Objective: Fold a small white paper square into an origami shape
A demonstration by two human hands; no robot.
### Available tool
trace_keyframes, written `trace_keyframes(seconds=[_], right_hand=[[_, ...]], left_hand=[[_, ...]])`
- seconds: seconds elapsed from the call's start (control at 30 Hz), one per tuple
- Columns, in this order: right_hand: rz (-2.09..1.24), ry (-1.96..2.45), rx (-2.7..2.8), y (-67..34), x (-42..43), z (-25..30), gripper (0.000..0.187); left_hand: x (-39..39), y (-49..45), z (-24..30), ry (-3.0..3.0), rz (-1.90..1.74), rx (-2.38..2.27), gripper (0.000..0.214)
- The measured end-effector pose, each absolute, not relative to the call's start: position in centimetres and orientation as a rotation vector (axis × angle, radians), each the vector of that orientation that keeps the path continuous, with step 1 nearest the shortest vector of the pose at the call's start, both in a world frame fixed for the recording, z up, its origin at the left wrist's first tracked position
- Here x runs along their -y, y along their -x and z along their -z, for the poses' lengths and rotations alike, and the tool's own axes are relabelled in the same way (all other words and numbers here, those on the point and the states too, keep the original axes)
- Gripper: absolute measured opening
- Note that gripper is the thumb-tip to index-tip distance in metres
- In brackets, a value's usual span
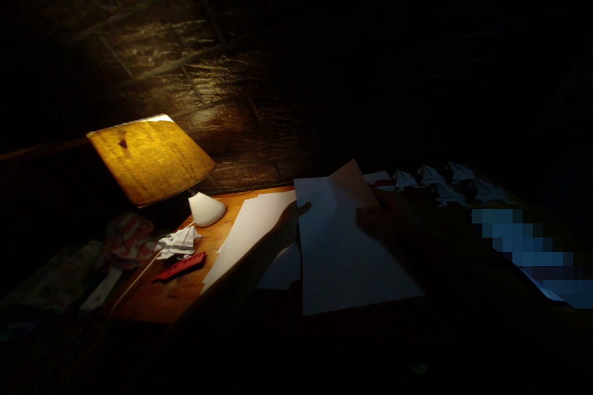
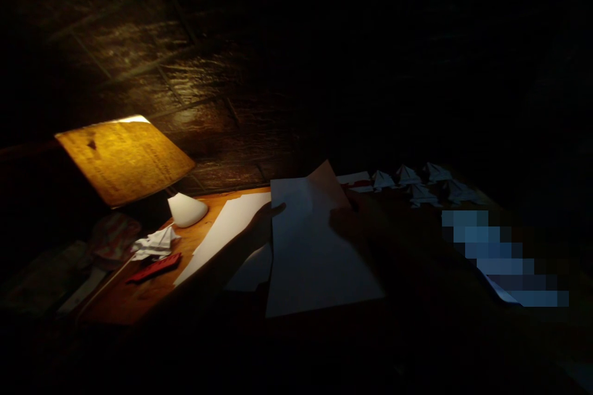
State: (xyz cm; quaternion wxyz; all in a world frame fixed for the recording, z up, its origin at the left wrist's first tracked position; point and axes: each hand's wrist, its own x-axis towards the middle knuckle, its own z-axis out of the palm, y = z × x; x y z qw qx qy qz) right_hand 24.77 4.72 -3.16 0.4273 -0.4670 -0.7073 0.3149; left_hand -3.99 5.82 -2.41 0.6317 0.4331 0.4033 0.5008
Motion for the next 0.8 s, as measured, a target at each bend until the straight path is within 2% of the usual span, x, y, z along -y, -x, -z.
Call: trace_keyframes(seconds=[0.3,0.5,0.73,0.8], right_hand=[[-0.487,1.275,1.875,-24.7,-3.7,1.0,0.032],[-0.522,1.345,1.806,-24.9,-4.2,1.7,0.023],[-0.615,1.330,1.703,-25.3,-4.5,2.0,0.010],[-0.656,1.323,1.663,-25.2,-4.9,2.2,0.015]], left_hand=[[-6.3,4.5,2.3,-0.926,-1.108,-0.908,0.033],[-6.0,4.4,1.7,-0.881,-1.084,-0.889,0.021],[-5.6,3.8,0.8,-0.882,-1.059,-0.855,0.029],[-5.6,3.7,0.8,-0.872,-1.053,-0.848,0.029]])
